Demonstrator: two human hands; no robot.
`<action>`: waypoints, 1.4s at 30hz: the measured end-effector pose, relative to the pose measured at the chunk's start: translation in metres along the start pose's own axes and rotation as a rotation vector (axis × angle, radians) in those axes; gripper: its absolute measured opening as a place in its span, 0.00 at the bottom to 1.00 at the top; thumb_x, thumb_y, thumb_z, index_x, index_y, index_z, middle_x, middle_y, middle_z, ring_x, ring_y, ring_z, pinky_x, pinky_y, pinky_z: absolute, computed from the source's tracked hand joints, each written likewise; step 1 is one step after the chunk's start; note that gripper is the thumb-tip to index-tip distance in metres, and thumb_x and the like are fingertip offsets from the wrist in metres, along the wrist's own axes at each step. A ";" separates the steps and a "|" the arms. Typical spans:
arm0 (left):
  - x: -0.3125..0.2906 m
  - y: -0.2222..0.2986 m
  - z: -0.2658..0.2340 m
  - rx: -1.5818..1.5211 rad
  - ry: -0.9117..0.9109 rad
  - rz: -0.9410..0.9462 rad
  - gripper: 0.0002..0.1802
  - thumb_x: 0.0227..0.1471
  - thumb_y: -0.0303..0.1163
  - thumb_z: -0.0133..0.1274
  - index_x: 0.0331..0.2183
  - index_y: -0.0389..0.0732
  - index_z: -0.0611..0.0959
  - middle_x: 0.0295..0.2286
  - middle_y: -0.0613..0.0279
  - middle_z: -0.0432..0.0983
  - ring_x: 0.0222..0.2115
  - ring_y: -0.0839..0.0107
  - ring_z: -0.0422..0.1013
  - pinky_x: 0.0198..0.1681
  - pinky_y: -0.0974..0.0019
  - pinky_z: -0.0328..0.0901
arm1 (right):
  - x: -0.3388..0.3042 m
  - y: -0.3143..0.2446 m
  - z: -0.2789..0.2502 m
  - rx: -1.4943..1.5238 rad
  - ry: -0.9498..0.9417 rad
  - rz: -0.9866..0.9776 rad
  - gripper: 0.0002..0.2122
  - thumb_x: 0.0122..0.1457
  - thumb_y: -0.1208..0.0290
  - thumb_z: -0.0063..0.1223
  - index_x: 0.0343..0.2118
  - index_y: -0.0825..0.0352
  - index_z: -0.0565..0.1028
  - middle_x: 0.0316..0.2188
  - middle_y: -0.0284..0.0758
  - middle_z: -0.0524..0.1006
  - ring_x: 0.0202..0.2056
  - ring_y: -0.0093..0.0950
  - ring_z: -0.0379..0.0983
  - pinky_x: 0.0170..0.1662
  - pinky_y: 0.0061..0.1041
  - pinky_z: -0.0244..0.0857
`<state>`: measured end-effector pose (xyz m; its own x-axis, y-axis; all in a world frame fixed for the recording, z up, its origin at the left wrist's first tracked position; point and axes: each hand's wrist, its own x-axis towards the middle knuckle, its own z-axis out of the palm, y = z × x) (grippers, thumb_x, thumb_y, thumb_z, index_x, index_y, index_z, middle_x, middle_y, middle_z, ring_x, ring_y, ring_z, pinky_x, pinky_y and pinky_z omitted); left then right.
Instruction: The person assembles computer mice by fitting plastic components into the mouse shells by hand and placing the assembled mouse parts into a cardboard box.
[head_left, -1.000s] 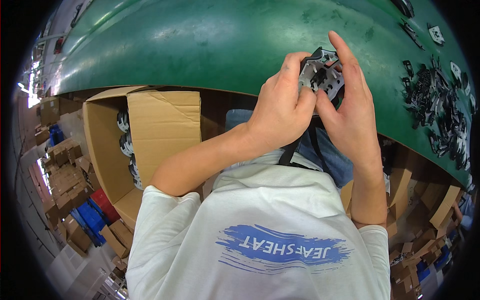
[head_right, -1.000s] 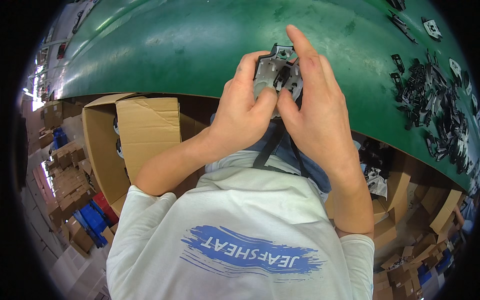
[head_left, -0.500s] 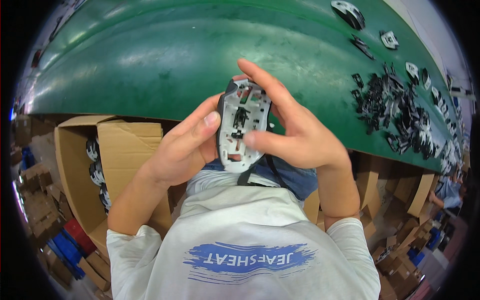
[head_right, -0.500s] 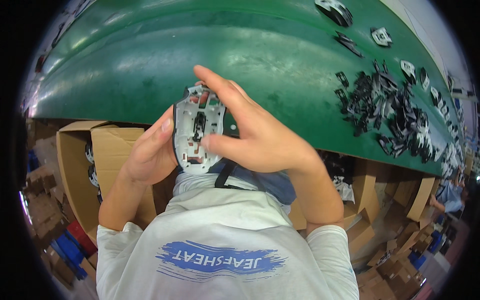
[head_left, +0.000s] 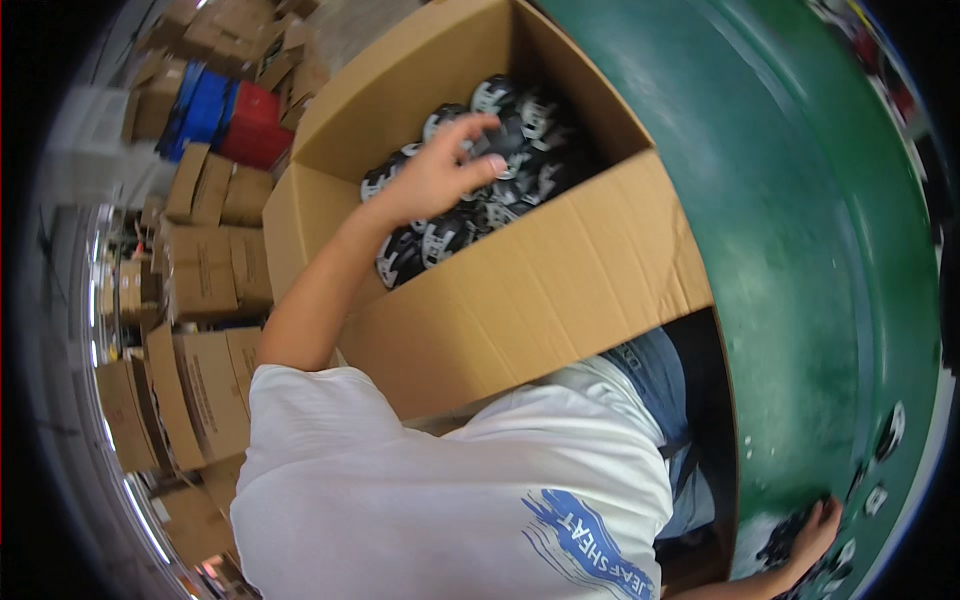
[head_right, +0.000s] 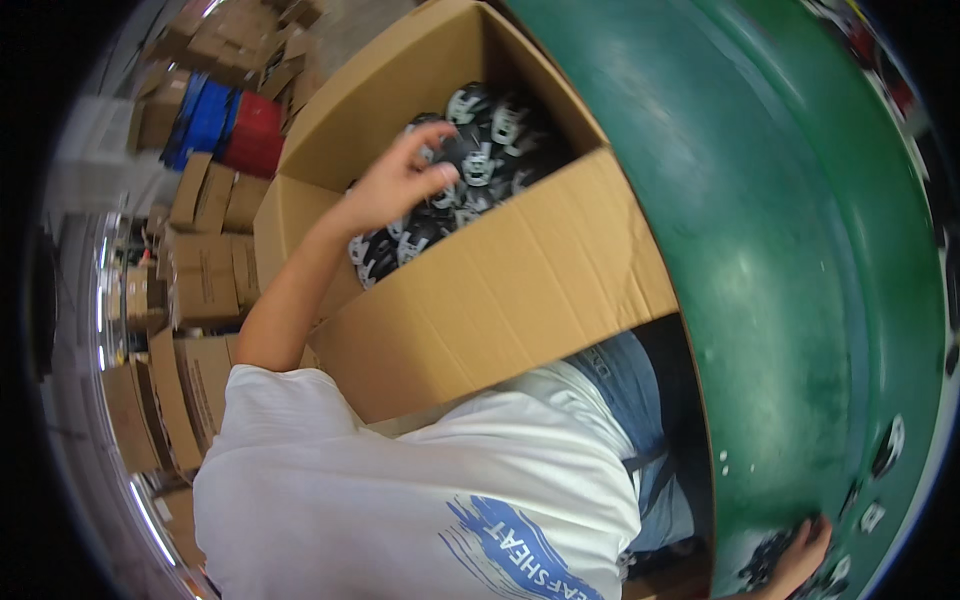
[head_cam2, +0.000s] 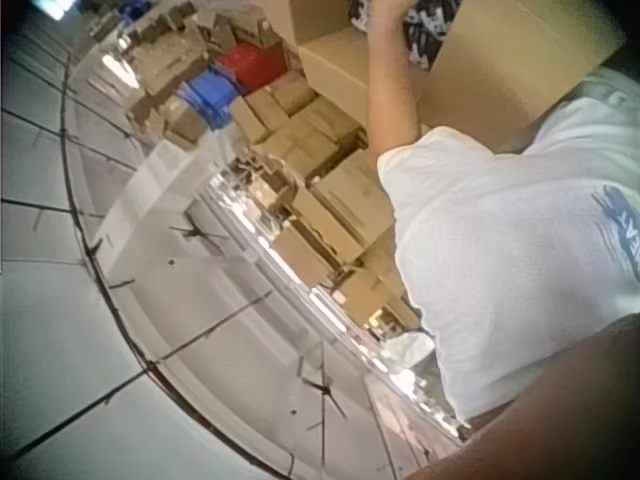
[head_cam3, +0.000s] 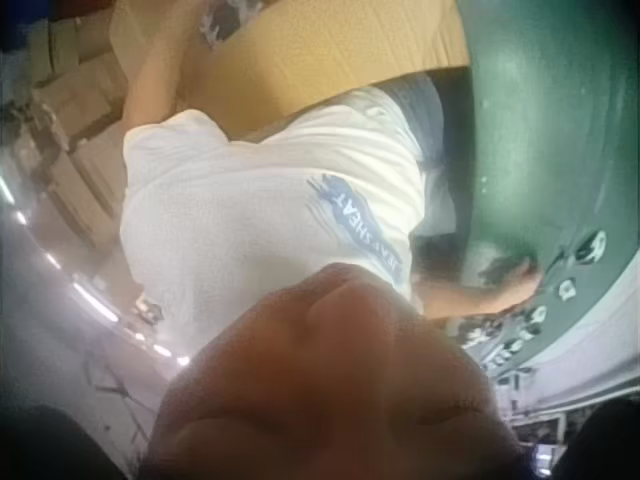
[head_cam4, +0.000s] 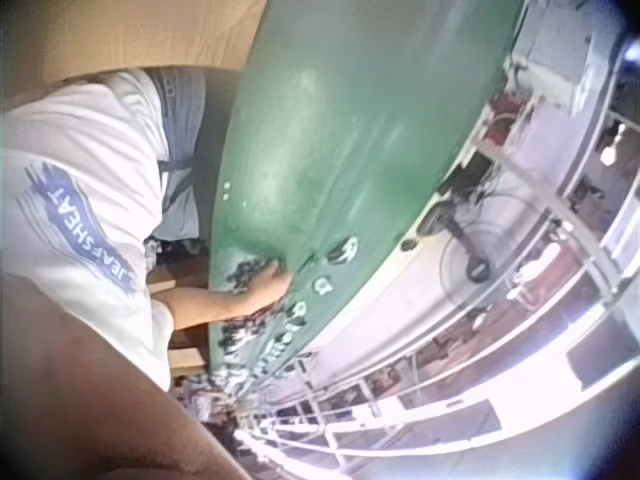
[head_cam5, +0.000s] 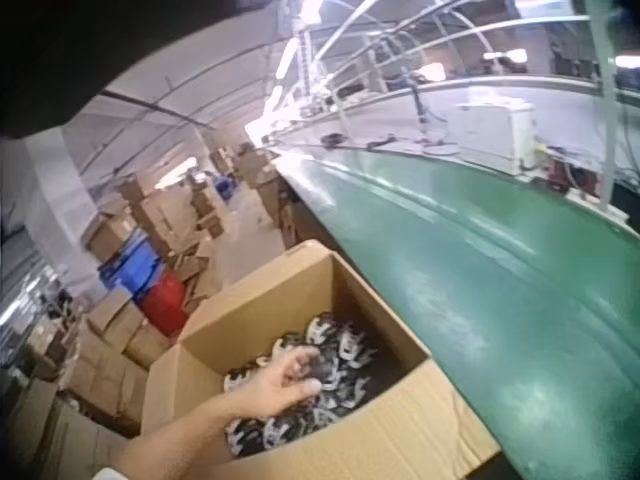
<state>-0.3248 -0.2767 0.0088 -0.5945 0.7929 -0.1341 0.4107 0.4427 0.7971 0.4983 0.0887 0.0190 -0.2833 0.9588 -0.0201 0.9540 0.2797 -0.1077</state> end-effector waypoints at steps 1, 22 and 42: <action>-0.015 -0.028 -0.001 0.083 -0.002 -0.019 0.33 0.65 0.40 0.65 0.65 0.43 0.73 0.51 0.55 0.68 0.40 0.72 0.74 0.46 0.66 0.72 | 0.010 -0.004 -0.003 -0.047 -0.137 0.034 0.17 0.72 0.70 0.55 0.60 0.72 0.74 0.54 0.49 0.81 0.53 0.40 0.79 0.59 0.36 0.69; 0.047 -0.039 0.042 0.285 -0.027 -0.013 0.35 0.62 0.46 0.65 0.62 0.37 0.77 0.55 0.47 0.77 0.46 0.58 0.79 0.51 0.59 0.73 | 0.062 -0.175 0.038 0.570 0.133 0.117 0.15 0.69 0.75 0.61 0.56 0.70 0.79 0.51 0.38 0.82 0.52 0.29 0.78 0.59 0.30 0.70; 0.199 0.520 0.642 0.053 -0.653 1.273 0.42 0.61 0.40 0.63 0.72 0.53 0.66 0.68 0.48 0.61 0.69 0.48 0.60 0.69 0.48 0.62 | 0.137 -0.127 0.050 0.676 0.560 -0.148 0.12 0.60 0.79 0.64 0.47 0.66 0.82 0.42 0.40 0.84 0.42 0.42 0.83 0.46 0.38 0.76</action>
<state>0.2146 0.3801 0.0186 0.6043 0.6951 0.3894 0.4465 -0.7002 0.5571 0.3336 0.1822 -0.0199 -0.1410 0.8483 0.5105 0.5993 0.4835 -0.6380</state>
